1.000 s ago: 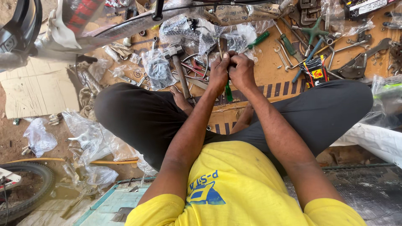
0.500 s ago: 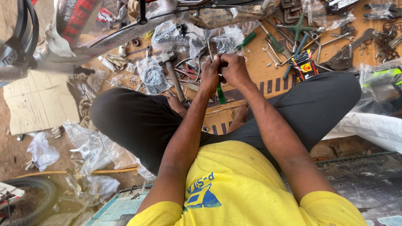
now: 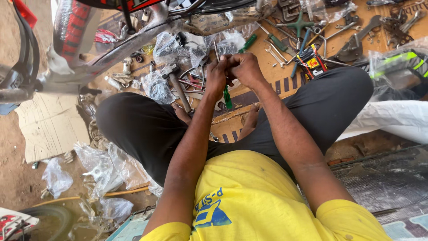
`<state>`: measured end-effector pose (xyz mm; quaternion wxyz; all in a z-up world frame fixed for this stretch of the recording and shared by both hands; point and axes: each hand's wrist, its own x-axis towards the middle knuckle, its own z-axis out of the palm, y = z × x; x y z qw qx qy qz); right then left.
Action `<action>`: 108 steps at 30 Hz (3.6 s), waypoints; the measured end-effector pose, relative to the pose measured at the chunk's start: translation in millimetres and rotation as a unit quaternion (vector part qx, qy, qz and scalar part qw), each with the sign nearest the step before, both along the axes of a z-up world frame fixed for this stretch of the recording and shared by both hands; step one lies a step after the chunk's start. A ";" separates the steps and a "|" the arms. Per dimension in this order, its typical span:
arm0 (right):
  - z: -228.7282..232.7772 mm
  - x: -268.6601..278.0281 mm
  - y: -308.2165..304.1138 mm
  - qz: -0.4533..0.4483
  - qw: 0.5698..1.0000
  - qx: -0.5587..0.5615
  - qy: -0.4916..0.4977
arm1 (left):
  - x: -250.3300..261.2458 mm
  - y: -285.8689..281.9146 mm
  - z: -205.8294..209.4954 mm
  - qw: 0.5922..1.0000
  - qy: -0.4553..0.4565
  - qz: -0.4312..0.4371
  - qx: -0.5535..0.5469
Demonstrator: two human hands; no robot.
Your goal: The person sits on the floor and works on a bicycle chain, using a screwdriver to adjust a link and a rag to wipe the chain and frame. The person handles the chain directly and uses tools to manipulate the bicycle components.
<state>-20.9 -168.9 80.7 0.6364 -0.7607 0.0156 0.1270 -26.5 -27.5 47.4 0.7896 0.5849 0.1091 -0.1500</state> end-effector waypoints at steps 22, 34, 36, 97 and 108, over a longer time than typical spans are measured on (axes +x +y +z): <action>45.2 55.7 -30.8 -0.101 0.833 0.544 0.000 | 78.5 -29.5 94.4 0.932 -0.320 0.043 0.164; 83.5 101.9 -49.1 -0.102 0.903 0.415 -0.043 | 133.1 -59.3 95.8 0.980 -0.117 0.073 -0.145; 78.1 99.3 -52.8 -0.118 0.905 0.406 -0.051 | 136.8 -65.4 90.9 0.985 -0.062 0.053 -0.154; 28.6 172.1 -2.8 -0.337 0.832 0.355 -0.262 | 172.3 -61.3 114.9 0.766 -0.431 0.128 0.459; 34.6 178.1 1.6 -0.345 0.847 0.294 -0.278 | 187.4 -60.3 102.0 0.803 -0.371 0.090 0.457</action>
